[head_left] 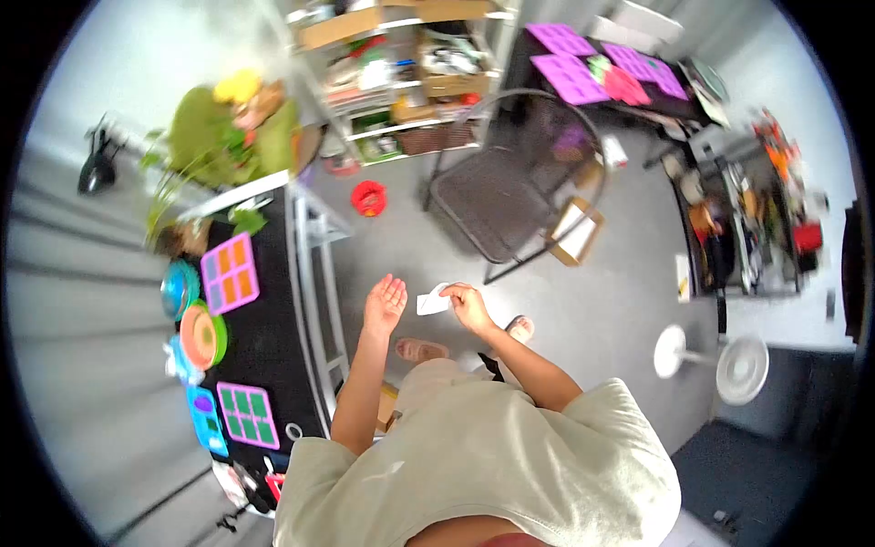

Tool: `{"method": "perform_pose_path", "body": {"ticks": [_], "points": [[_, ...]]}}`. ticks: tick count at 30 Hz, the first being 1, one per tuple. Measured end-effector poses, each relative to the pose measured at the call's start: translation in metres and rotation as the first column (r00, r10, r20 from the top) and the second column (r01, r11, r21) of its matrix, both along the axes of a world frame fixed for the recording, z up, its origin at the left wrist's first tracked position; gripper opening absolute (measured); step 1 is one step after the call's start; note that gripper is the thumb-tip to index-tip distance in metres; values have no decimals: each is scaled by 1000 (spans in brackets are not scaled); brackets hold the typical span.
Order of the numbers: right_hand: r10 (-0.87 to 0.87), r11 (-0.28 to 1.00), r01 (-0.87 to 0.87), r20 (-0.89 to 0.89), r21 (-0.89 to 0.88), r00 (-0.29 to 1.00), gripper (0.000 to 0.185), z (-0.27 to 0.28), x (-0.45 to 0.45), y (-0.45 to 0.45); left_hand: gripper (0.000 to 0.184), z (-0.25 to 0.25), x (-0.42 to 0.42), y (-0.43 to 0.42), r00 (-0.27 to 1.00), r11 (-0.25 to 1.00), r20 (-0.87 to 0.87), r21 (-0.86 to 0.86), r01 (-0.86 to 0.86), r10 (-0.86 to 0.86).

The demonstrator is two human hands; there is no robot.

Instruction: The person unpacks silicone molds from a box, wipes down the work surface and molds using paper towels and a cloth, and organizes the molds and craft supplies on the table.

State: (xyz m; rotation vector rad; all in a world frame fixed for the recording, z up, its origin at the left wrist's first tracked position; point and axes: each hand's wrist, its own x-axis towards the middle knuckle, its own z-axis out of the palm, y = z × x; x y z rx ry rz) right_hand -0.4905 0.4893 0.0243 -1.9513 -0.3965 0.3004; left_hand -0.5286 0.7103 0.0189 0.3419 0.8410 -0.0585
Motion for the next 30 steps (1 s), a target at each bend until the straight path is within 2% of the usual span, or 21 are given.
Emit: {"method": "perform_pose_path", "body": {"ticks": [5, 6, 9, 10, 13, 14, 17, 21, 22, 25, 26, 29, 30], "points": [[-289, 948, 308, -189, 84, 939, 25, 5, 13, -142, 28, -2, 74, -167, 950, 950, 23, 4, 311, -311], [-306, 907, 380, -337, 182, 891, 24, 14, 15, -169, 30, 0, 84, -202, 925, 926, 25, 9, 378, -379], [-410, 795, 555, -458, 245, 789, 23, 24, 35, -257, 40, 11, 108, -315, 736, 686, 26, 386, 617, -677], [-382, 675, 658, -605, 333, 698, 23, 32, 41, -285, 47, 13, 117, -345, 648, 587, 30, 458, 668, -761], [-375, 351, 796, -705, 493, 602, 25, 60, 56, -367, 53, 40, 148, -430, 468, 431, 53, 492, 757, -882], [-353, 272, 793, -710, 545, 609, 26, 68, 59, -390, 62, 65, 156, -455, 411, 336, -41, 504, 795, -911], [-313, 56, 756, -707, 652, 634, 29, 90, 64, -453, 69, 69, 179, -516, 233, 196, -41, 413, 889, -972], [-344, -110, 713, -700, 692, 626, 31, 100, 69, -511, 52, 80, 207, -582, 192, 269, 235, 363, 892, -953], [-351, -144, 691, -690, 708, 633, 32, 95, 71, -524, 39, 84, 216, -595, 307, 367, 229, 301, 880, -924], [-341, -178, 691, -702, 701, 625, 35, 89, 72, -562, 39, 100, 248, -630, 396, 469, 284, 267, 842, -873], [-326, -168, 697, -707, 697, 628, 36, 88, 78, -574, 39, 104, 260, -640, 388, 470, 311, 259, 844, -868], [-357, -216, 804, -811, 554, 463, 38, 86, 106, -606, 28, 103, 291, -678, 349, 432, 257, 479, 764, -901], [-386, -267, 816, -832, 513, 397, 39, 80, 120, -618, 23, 117, 297, -693, 333, 406, 233, 580, 706, -914]]}}
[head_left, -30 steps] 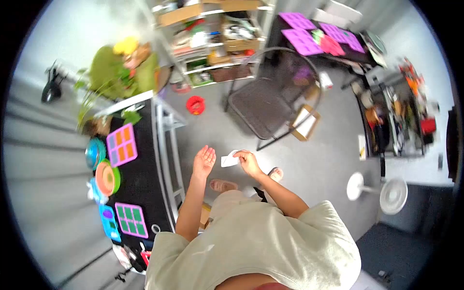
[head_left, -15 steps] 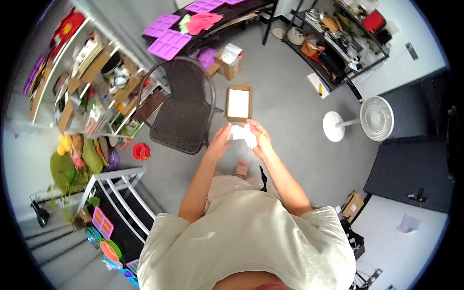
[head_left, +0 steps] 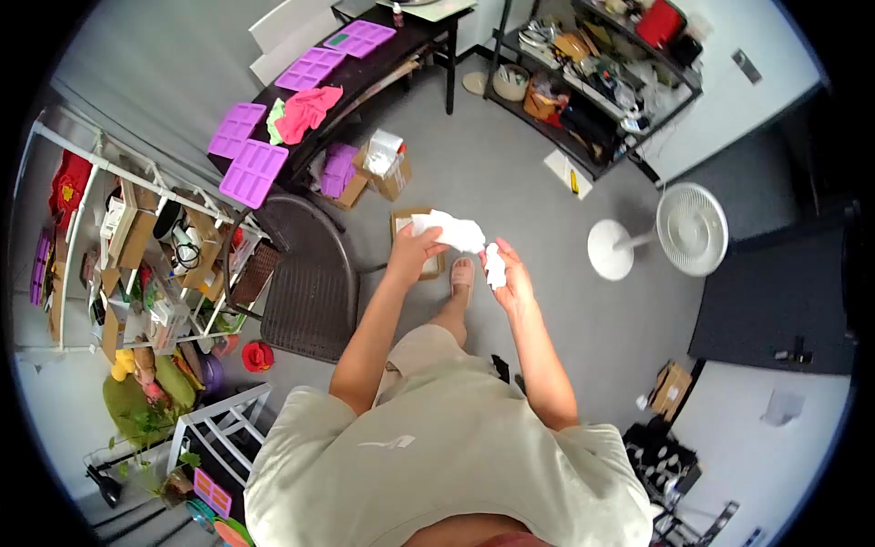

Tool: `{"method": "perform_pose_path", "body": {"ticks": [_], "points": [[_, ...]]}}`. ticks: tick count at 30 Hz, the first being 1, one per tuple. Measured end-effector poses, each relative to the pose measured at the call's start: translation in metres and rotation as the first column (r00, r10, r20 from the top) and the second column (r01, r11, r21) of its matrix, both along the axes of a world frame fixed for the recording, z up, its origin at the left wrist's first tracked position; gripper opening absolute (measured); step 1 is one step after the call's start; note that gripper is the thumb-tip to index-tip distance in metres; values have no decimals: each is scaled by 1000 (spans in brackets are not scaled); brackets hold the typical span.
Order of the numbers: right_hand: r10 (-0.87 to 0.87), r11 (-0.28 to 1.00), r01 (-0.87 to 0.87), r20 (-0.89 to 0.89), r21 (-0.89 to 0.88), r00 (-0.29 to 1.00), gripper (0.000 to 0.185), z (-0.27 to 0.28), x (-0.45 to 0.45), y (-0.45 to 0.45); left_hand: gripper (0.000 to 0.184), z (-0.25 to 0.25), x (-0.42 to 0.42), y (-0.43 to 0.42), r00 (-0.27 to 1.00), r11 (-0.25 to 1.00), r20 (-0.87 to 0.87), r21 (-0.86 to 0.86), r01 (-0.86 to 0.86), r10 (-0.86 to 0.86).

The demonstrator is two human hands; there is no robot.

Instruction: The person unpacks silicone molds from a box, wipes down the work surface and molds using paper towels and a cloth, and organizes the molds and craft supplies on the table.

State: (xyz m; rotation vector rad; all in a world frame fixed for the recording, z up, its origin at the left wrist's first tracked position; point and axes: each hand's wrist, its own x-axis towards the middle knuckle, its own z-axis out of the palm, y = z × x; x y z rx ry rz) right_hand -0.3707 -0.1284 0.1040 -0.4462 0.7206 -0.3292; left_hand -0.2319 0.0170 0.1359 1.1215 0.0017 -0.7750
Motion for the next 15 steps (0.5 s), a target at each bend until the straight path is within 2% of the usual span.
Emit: {"method": "perform_pose_path", "body": {"ticks": [1, 3, 5, 6, 8, 10, 11, 13, 15], "points": [[-49, 999, 49, -7, -15, 999, 39, -7, 14, -11, 21, -4, 8, -13, 974, 988, 219, 153, 15, -48], [-147, 988, 146, -15, -49, 989, 39, -21, 51, -37, 19, -12, 31, -44, 788, 894, 574, 442, -70, -222], [-91, 979, 92, 14, -180, 996, 28, -26, 87, -57, 21, -12, 47, -78, 700, 845, 641, 525, -99, -316], [-61, 972, 62, 15, -227, 998, 23, -20, 105, -64, 22, -13, 52, -97, 701, 881, 650, 469, -66, -293], [39, 947, -47, -32, -318, 999, 21, 3, 138, -80, 22, -3, 57, -132, 769, 893, 592, 446, -64, -241], [130, 941, -119, 15, -316, 991, 24, 27, 165, -107, 19, -4, 86, -162, 799, 881, 550, 471, -56, -243], [172, 939, -154, 32, -307, 985, 25, 31, 173, -117, 20, -2, 98, -174, 890, 931, 427, 366, -11, -157], [195, 892, -167, 23, -419, 981, 26, 31, 186, -136, 23, 4, 120, -196, 992, 992, 121, 126, 21, -36], [204, 836, -156, 33, -527, 979, 27, 31, 209, -158, 31, -3, 147, -210, 990, 995, 100, 31, 97, -100]]}}
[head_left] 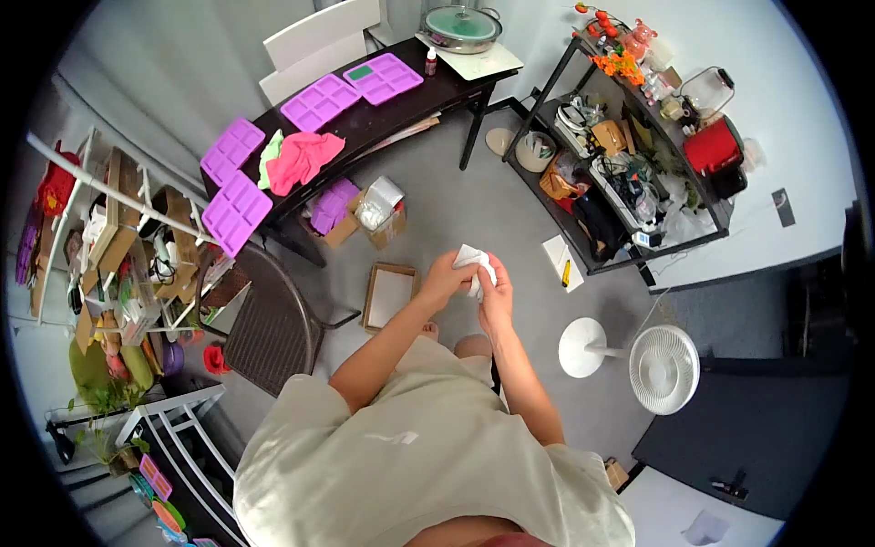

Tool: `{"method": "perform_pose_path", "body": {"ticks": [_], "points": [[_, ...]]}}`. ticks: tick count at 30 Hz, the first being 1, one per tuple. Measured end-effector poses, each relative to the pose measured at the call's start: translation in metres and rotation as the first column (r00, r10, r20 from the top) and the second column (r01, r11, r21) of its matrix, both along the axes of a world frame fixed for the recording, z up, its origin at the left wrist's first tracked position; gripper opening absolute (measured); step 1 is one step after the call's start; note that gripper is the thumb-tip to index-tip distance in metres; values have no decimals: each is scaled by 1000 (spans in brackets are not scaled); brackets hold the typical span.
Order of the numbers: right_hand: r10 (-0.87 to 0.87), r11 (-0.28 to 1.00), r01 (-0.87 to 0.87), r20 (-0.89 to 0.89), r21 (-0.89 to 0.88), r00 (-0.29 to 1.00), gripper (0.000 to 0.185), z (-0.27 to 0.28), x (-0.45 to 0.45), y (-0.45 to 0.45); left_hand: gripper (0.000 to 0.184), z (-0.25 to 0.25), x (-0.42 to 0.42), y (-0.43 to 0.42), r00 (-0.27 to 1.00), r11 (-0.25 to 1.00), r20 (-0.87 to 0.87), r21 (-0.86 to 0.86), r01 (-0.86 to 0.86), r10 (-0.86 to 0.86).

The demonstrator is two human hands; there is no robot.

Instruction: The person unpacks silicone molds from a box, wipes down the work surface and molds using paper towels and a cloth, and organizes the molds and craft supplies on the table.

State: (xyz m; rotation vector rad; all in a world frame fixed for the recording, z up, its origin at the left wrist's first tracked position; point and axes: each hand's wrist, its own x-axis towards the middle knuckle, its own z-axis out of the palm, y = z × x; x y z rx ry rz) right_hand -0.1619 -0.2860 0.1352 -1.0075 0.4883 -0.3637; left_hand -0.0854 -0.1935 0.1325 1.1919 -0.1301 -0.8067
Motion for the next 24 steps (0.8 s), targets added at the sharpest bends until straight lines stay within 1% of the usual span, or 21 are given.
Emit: {"method": "perform_pose_path", "body": {"ticks": [2, 3, 5, 6, 9, 12, 13, 14, 16, 17, 18, 19, 20, 21, 22, 24], "points": [[-18, 1000, 16, -86, -26, 996, 28, -8, 21, -24, 31, -5, 20, -16, 995, 1000, -98, -21, 18, -20], [-26, 999, 22, -130, -37, 991, 28, -15, 32, -37, 31, -8, 31, -24, 992, 999, -119, 4, 33, -32], [-19, 1000, 19, -157, -2, 987, 27, -35, 58, -69, 32, -17, 56, -42, 986, 997, -159, 46, 58, -50], [-11, 1000, 13, -170, 14, 985, 26, -44, 72, -87, 32, -22, 69, -52, 985, 998, -172, 62, 19, -9], [-133, 989, 119, -162, -88, 978, 23, -51, 119, -138, 30, -34, 108, -79, 970, 988, -203, 109, -112, 132], [-182, 974, 140, -249, -179, 951, 21, -72, 178, -203, 25, -48, 163, -108, 936, 954, -209, 158, -254, 283], [-162, 978, 123, -238, -170, 958, 23, -77, 196, -223, 24, -52, 183, -117, 923, 939, -205, 180, -292, 327], [-154, 974, 105, -244, -203, 957, 24, -71, 214, -239, 22, -55, 197, -124, 905, 922, -209, 209, -327, 369], [-135, 961, 62, -261, -270, 956, 25, -63, 251, -269, 22, -65, 229, -140, 882, 901, -201, 181, -394, 426], [-130, 964, 63, -253, -257, 959, 29, -63, 276, -280, 21, -59, 246, -149, 865, 883, -192, 178, -434, 463], [-149, 885, 25, -233, -465, 961, 30, -65, 298, -288, 21, -56, 260, -154, 845, 863, -189, 182, -471, 500], [-162, 762, -18, -217, -647, 963, 32, -68, 319, -294, 21, -57, 273, -159, 827, 843, -174, 183, -506, 535], [-165, 601, -62, -199, -797, 966, 33, -65, 339, -298, 21, -59, 284, -164, 811, 826, -167, 189, -531, 560], [-82, 571, -106, -185, -814, 979, 36, -66, 360, -299, 21, -61, 296, -167, 795, 808, -159, 192, -557, 586], [-56, 511, -126, -179, -850, 982, 36, -68, 382, -296, 22, -63, 310, -170, 778, 789, -145, 189, -584, 611], [-3, 382, -134, -146, -914, 989, 36, -70, 430, -281, 21, -67, 342, -179, 762, 748, -47, 241, -619, 646]]}}
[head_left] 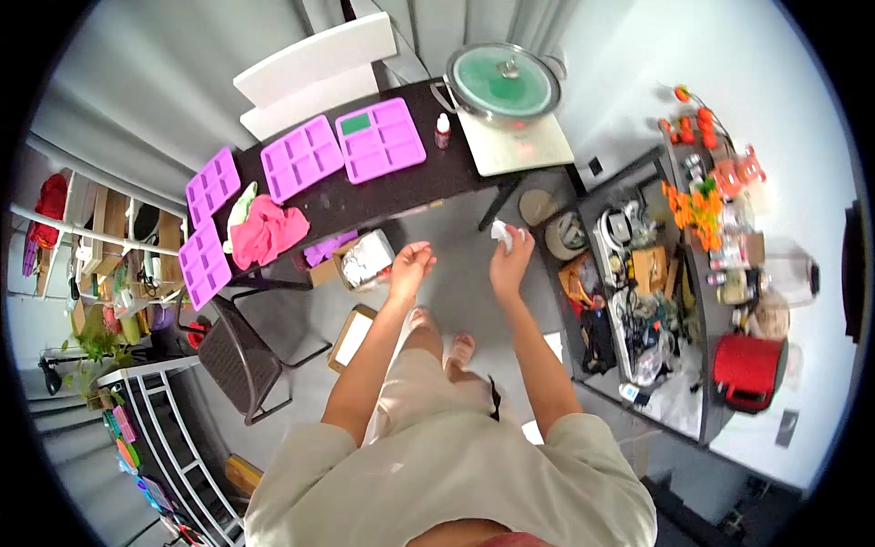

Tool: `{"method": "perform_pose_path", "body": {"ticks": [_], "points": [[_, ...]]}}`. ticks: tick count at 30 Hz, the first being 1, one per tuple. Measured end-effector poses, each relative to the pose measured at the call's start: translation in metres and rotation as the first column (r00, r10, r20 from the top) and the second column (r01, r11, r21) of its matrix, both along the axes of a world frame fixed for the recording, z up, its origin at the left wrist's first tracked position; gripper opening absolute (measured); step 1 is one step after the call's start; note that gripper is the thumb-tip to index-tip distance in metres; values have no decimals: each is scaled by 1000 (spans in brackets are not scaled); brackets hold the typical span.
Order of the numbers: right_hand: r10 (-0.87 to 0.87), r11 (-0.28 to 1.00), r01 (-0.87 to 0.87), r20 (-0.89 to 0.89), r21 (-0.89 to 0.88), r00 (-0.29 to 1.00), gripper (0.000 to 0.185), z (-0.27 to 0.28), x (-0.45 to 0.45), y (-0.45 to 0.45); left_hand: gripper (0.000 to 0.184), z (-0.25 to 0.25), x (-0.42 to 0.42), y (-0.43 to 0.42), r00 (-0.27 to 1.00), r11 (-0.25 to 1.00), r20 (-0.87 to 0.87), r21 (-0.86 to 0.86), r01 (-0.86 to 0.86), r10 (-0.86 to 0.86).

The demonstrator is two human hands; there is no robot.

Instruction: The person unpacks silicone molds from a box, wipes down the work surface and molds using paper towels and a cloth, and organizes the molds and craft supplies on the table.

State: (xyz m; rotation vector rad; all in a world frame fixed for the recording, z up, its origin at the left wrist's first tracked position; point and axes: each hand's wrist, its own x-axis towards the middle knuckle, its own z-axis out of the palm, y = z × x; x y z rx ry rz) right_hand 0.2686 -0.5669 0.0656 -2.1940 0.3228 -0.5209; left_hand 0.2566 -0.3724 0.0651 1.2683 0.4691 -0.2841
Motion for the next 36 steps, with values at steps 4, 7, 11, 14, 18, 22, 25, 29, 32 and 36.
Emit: {"method": "perform_pose_path", "body": {"ticks": [4, 7, 11, 14, 18, 22, 25, 29, 32, 36], "points": [[262, 953, -242, 98, -183, 960, 37, -32, 89, 32, 27, -26, 75, -3, 987, 980, 161, 200, -15, -17], [371, 888, -373, -60, -268, 927, 37, -88, 130, 41, 40, 1, 146, -17, 976, 930, 209, 368, -15, -67], [475, 745, -475, -128, -468, 871, 40, -119, 146, 42, 54, -36, 224, -23, 928, 870, 365, 478, -121, -71], [484, 709, -512, -193, -485, 853, 43, -110, 145, 37, 62, -53, 259, -29, 887, 764, 427, 627, -151, -176], [478, 725, -505, -186, -468, 858, 40, -99, 168, 41, 58, -45, 294, -40, 899, 681, 354, 727, -91, -257], [490, 779, -517, -171, -355, 855, 35, -89, 193, 43, 42, -47, 297, -41, 873, 747, 439, 649, -143, -215], [554, 769, -577, -162, -276, 816, 36, -99, 192, 41, 42, -37, 275, -33, 884, 770, 439, 616, -167, -160], [655, 675, -698, -239, -241, 716, 46, -103, 179, 34, 41, -11, 224, 0, 893, 693, 438, 610, -383, 108], [638, 663, -714, -330, -224, 696, 51, -89, 180, 37, 37, -23, 186, 50, 849, 623, 405, 579, -526, 341], [555, 751, -606, -246, -262, 795, 50, -89, 229, 55, 34, -41, 154, 110, 811, 390, 389, 730, -561, 437]]}}
